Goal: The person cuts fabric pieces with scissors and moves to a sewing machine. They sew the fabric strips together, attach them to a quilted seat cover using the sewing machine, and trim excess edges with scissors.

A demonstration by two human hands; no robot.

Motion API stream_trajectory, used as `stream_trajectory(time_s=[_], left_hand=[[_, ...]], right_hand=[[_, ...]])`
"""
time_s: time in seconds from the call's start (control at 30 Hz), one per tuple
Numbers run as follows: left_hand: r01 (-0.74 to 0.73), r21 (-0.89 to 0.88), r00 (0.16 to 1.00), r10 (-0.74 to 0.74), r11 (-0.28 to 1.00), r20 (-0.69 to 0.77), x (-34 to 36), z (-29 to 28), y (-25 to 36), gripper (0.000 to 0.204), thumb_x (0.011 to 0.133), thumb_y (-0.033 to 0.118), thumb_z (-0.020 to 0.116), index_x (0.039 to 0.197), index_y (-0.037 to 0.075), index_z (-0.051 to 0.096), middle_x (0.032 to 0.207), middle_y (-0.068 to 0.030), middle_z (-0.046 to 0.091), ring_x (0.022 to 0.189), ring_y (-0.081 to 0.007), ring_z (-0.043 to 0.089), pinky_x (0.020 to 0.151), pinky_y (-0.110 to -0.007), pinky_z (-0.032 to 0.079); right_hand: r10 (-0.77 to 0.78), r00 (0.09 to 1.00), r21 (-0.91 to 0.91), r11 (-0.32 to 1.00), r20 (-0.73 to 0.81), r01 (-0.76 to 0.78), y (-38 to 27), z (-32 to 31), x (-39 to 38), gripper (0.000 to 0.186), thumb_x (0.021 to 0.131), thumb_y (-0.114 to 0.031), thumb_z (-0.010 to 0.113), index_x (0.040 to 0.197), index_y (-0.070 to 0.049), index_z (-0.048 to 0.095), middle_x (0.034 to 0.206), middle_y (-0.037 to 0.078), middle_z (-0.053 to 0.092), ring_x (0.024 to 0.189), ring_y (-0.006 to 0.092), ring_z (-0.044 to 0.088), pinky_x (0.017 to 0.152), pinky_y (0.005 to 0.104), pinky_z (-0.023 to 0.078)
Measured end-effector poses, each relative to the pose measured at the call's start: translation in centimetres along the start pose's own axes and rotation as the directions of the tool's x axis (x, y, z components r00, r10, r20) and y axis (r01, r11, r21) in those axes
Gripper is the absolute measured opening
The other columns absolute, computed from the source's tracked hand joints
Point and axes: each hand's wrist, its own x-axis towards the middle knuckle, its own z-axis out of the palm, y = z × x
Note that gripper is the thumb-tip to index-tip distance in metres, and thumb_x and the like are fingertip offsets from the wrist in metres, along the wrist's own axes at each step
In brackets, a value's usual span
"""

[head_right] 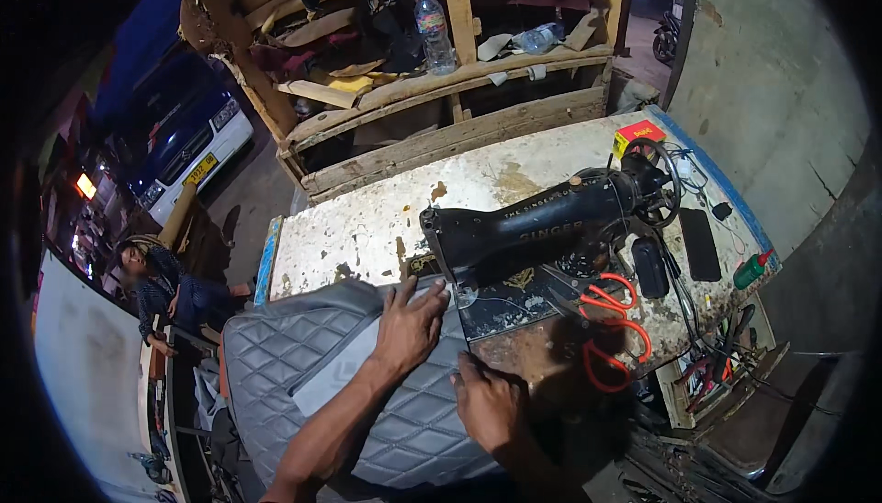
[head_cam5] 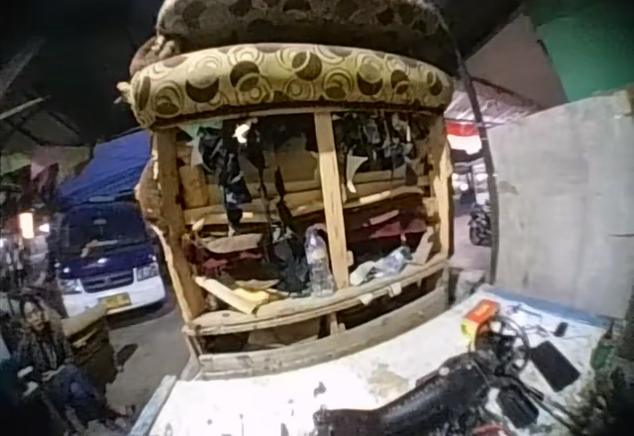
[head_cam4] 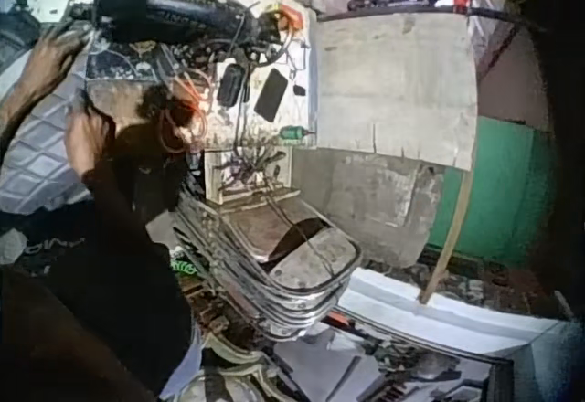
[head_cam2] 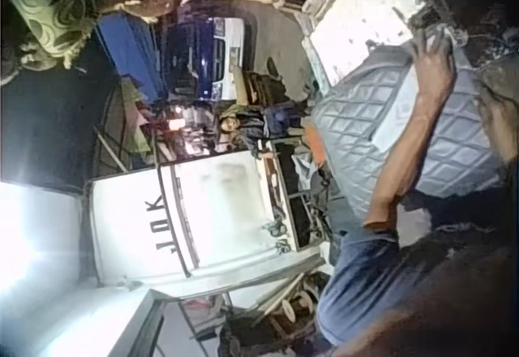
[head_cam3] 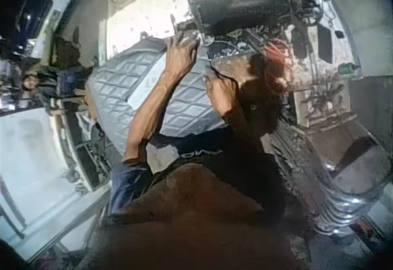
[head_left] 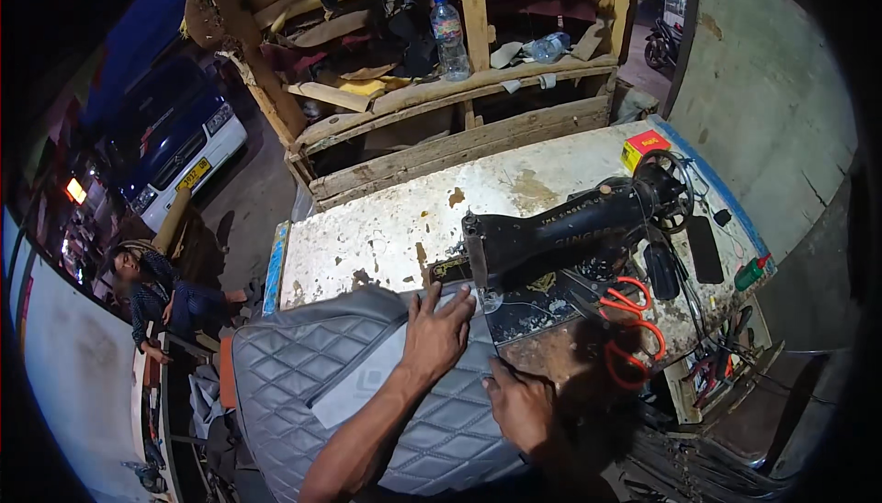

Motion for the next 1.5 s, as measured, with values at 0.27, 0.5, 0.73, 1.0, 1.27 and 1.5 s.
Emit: stream_trajectory(time_s=[0.27, 0.5, 0.73, 1.0, 1.27, 1.5], left_hand=[[0.018, 0.004, 0.999, -0.018, 1.000, 0.028, -0.3, 0.5, 1.6, 0.038, 0.097, 0.019, 0.064, 0.135, 0.016, 0.066, 0.151, -0.0043, 0.059, 0.143, -0.0451, 0.043, 0.115, -0.071, 0.030], [0.019, 0.002, 0.999, -0.019, 1.000, 0.036, 0.0, 0.9, 1.7, 0.041, 0.093, 0.018, 0.067, 0.134, 0.015, 0.067, 0.149, -0.0050, 0.060, 0.143, -0.0453, 0.043, 0.115, -0.072, 0.031], [-0.004, -0.022, 0.999, 0.005, 1.000, 0.033, -0.4, 0.5, 1.5, 0.042, 0.093, 0.016, 0.066, 0.136, 0.014, 0.065, 0.149, -0.0068, 0.060, 0.143, -0.0474, 0.043, 0.115, -0.071, 0.032], [-0.008, -0.092, 1.000, 0.007, 0.996, -0.018, -0.7, 0.3, 2.4, 0.043, 0.091, 0.013, 0.068, 0.134, 0.013, 0.067, 0.148, -0.0082, 0.060, 0.140, -0.0465, 0.045, 0.115, -0.069, 0.033], [0.006, -0.085, 1.000, -0.006, 0.996, -0.001, -0.8, 0.3, 2.3, 0.043, 0.092, 0.014, 0.068, 0.135, 0.013, 0.068, 0.148, -0.0086, 0.059, 0.142, -0.0457, 0.044, 0.115, -0.069, 0.033], [0.022, -0.054, 1.000, -0.022, 0.998, 0.010, -1.2, 0.0, 1.9, 0.043, 0.093, 0.015, 0.067, 0.136, 0.014, 0.067, 0.147, -0.0086, 0.059, 0.142, -0.0451, 0.044, 0.116, -0.069, 0.032]], right_hand=[[0.005, 1.000, 0.047, 0.999, 0.003, -0.005, 1.5, -0.7, -0.9, 0.030, 0.096, -0.020, 0.066, 0.120, -0.003, 0.069, 0.103, 0.020, 0.074, 0.094, 0.0397, 0.072, 0.085, 0.0485, 0.056], [-0.008, 0.996, 0.077, 0.997, -0.087, 0.014, 0.7, -1.2, -0.2, 0.023, 0.093, -0.013, 0.070, 0.112, -0.001, 0.071, 0.091, 0.021, 0.073, 0.086, 0.0384, 0.072, 0.078, 0.0454, 0.057], [-0.013, 1.000, 0.052, 0.999, 0.005, 0.013, 0.7, -2.4, 0.1, 0.026, 0.092, -0.015, 0.071, 0.115, -0.002, 0.071, 0.091, 0.021, 0.073, 0.085, 0.0384, 0.072, 0.078, 0.0453, 0.057], [0.059, 0.995, -0.014, 0.998, -0.083, -0.060, 1.7, -3.2, 7.9, 0.024, 0.091, -0.019, 0.072, 0.114, -0.011, 0.074, 0.091, 0.016, 0.067, 0.086, 0.0406, 0.067, 0.079, 0.0491, 0.055], [-0.497, 0.865, -0.561, 0.698, 0.067, 0.444, 5.2, -1.6, 9.2, 0.030, 0.094, -0.017, 0.060, 0.121, -0.010, 0.072, 0.103, 0.012, 0.060, 0.096, 0.0296, 0.059, 0.077, 0.0416, 0.051], [-0.341, 0.921, -0.753, 0.552, 0.188, 0.358, 5.8, -3.8, 8.0, 0.043, 0.099, -0.022, 0.055, 0.140, -0.013, 0.064, 0.111, 0.006, 0.060, 0.102, 0.0243, 0.058, 0.083, 0.0389, 0.047]])
